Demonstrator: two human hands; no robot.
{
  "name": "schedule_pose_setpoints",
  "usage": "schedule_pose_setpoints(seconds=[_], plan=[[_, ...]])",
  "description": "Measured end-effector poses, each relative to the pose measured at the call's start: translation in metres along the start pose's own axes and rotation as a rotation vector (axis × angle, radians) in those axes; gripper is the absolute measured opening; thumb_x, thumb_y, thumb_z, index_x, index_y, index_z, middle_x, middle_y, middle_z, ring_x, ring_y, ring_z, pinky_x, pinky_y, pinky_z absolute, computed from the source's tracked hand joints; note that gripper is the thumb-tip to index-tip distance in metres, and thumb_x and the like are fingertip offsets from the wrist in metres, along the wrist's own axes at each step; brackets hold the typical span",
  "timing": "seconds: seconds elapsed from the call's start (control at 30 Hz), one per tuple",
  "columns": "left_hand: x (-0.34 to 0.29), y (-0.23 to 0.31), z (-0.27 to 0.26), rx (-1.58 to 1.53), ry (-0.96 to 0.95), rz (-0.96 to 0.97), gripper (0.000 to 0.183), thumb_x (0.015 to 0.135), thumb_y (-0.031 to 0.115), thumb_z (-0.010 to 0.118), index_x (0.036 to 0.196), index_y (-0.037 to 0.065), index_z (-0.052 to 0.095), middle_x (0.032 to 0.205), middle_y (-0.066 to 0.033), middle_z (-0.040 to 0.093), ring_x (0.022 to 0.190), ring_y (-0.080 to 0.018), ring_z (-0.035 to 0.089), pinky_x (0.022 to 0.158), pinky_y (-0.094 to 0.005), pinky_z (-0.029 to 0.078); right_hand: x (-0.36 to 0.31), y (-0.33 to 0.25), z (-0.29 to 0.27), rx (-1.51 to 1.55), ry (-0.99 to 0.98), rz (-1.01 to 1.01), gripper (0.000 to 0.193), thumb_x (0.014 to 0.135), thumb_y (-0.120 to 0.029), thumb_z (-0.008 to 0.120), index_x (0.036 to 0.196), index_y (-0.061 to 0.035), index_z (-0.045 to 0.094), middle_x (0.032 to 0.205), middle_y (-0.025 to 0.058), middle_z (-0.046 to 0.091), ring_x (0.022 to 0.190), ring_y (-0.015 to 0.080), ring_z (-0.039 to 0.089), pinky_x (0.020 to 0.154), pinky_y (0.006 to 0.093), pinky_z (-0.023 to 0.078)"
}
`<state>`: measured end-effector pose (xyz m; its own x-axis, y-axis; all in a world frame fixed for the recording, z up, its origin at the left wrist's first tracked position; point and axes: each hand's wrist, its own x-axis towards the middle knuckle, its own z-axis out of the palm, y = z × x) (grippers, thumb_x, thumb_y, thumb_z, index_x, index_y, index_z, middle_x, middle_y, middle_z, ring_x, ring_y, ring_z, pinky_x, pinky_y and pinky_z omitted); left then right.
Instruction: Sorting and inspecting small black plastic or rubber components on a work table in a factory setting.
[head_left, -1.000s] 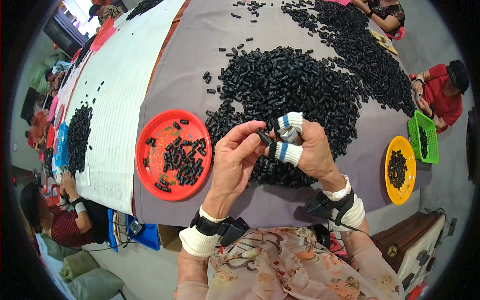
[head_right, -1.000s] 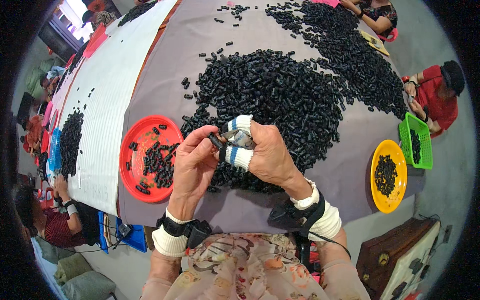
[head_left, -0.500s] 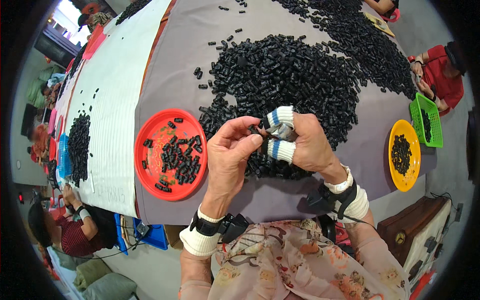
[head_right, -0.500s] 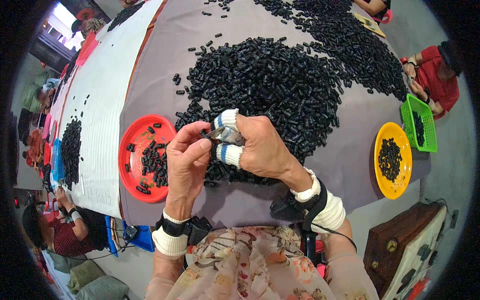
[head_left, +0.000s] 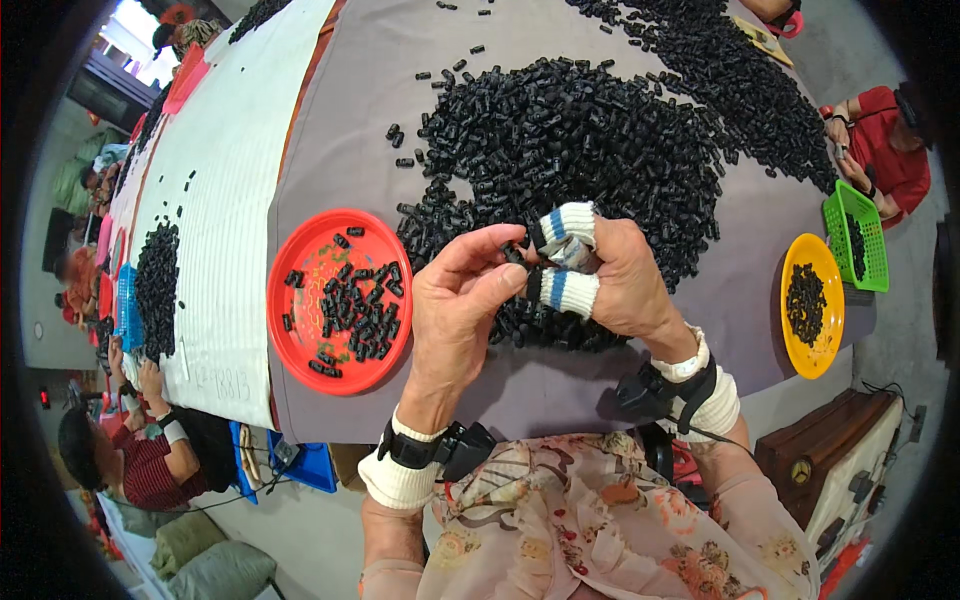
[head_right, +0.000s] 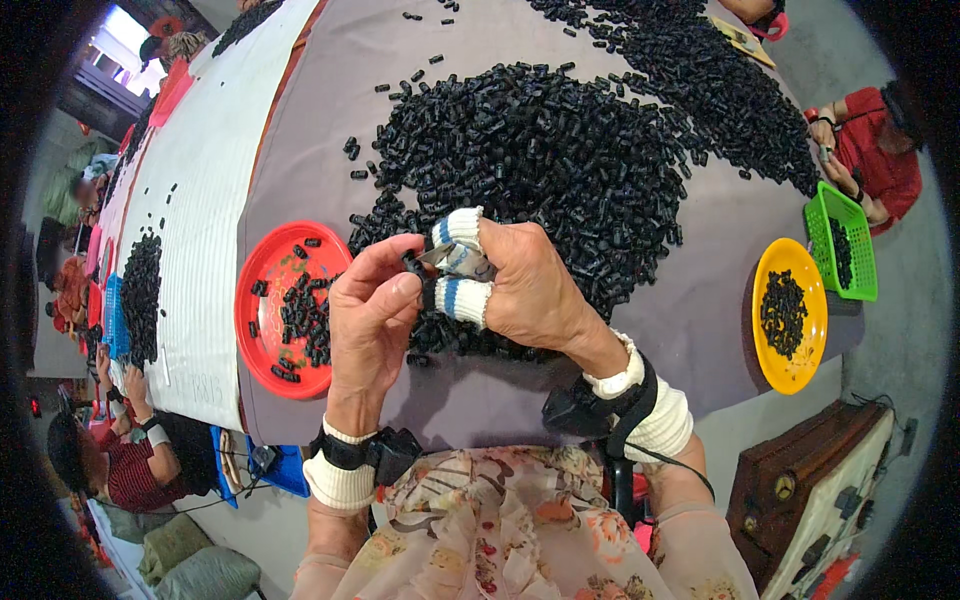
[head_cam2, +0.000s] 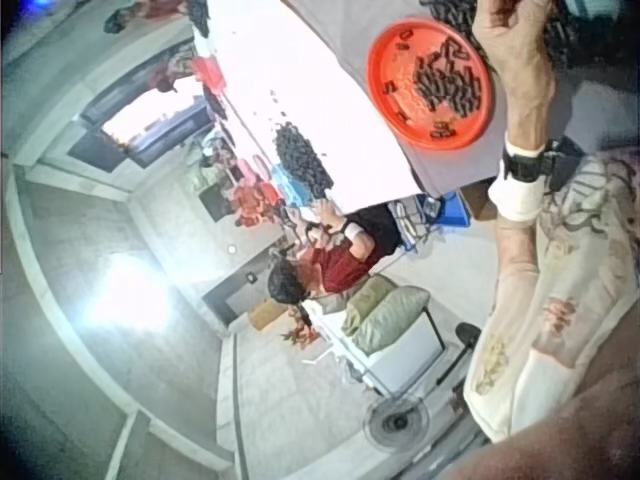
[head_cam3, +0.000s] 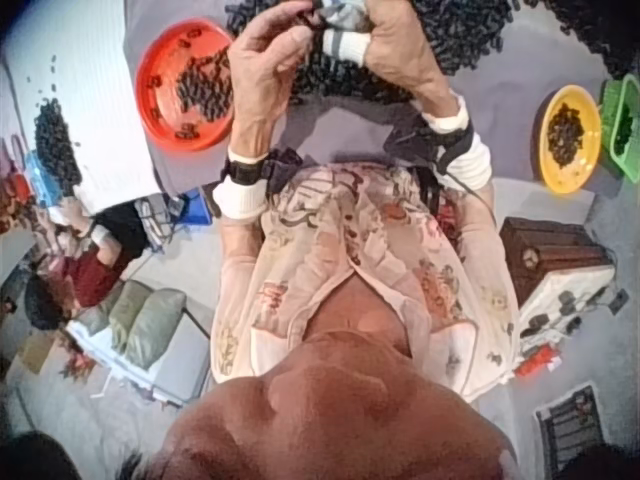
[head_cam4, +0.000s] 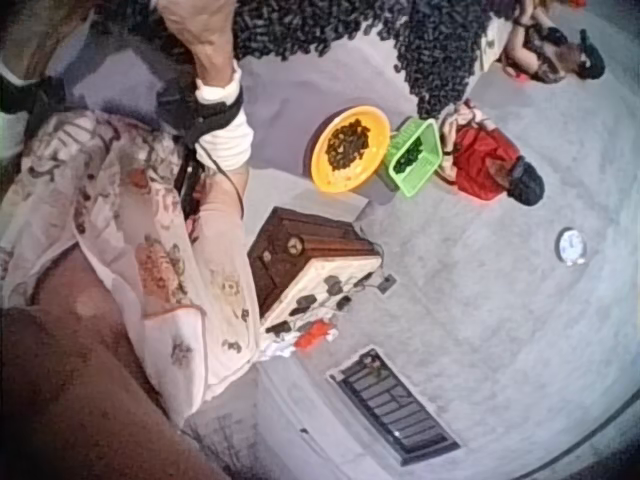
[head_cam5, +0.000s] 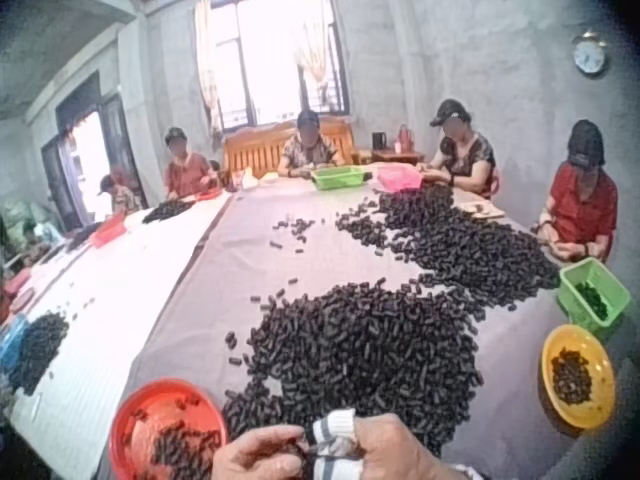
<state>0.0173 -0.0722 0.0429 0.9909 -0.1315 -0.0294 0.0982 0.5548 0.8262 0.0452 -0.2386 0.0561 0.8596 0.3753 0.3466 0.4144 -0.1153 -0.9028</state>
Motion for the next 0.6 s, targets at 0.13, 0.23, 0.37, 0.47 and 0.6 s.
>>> schedule_pose_setpoints(seconds=[0.13,0.23,0.37,0.47,0.6], plan=[[-0.0004,0.0015,0.0000,-0.015,0.003,-0.024,0.030,0.079,0.001,0.062,0.108,-0.003,0.057,0.092,-0.0068,0.062,0.076,-0.0086,0.057,0.070,-0.0220,0.049,-0.0009,0.0006,0.0007,-0.026,-0.022,0.000,0.026,0.068,-0.005,0.069,0.091,-0.0007,0.058,0.071,0.0077,0.062,0.060,0.0125,0.059,0.056,0.0253,0.047],[-0.0004,0.0022,0.0031,-0.035,0.055,-0.059,0.030,0.079,0.000,0.061,0.108,-0.003,0.057,0.092,-0.0069,0.062,0.075,-0.0085,0.057,0.070,-0.0223,0.049,-0.0007,0.0017,0.0003,-0.031,-0.032,0.004,0.027,0.068,-0.005,0.069,0.092,-0.0007,0.058,0.071,0.0081,0.062,0.060,0.0129,0.059,0.056,0.0254,0.047],[-0.0008,0.0025,-0.0012,-0.033,0.033,-0.070,0.031,0.079,-0.001,0.061,0.109,-0.003,0.057,0.093,-0.0073,0.062,0.075,-0.0086,0.058,0.072,-0.0226,0.050,-0.0007,-0.0001,-0.0009,-0.050,-0.046,0.016,0.028,0.068,-0.004,0.068,0.093,-0.0008,0.057,0.071,0.0082,0.062,0.061,0.0123,0.059,0.057,0.0255,0.048],[-0.0012,0.0008,-0.0013,0.043,0.027,-0.049,0.032,0.079,-0.001,0.061,0.110,-0.003,0.056,0.094,-0.0073,0.062,0.077,-0.0089,0.058,0.072,-0.0231,0.050,-0.0024,0.0025,-0.0013,-0.004,-0.043,0.028,0.028,0.068,-0.003,0.068,0.094,-0.0007,0.058,0.073,0.0081,0.063,0.062,0.0113,0.058,0.058,0.0253,0.048],[-0.0013,-0.0004,-0.0015,0.026,0.017,-0.053,0.032,0.079,-0.001,0.061,0.110,-0.003,0.056,0.095,-0.0075,0.062,0.081,-0.0092,0.058,0.073,-0.0238,0.050,-0.0039,0.0032,-0.0010,-0.009,-0.043,0.023,0.029,0.068,-0.003,0.067,0.095,-0.0009,0.058,0.074,0.0077,0.063,0.062,0.0104,0.058,0.059,0.0249,0.048]])
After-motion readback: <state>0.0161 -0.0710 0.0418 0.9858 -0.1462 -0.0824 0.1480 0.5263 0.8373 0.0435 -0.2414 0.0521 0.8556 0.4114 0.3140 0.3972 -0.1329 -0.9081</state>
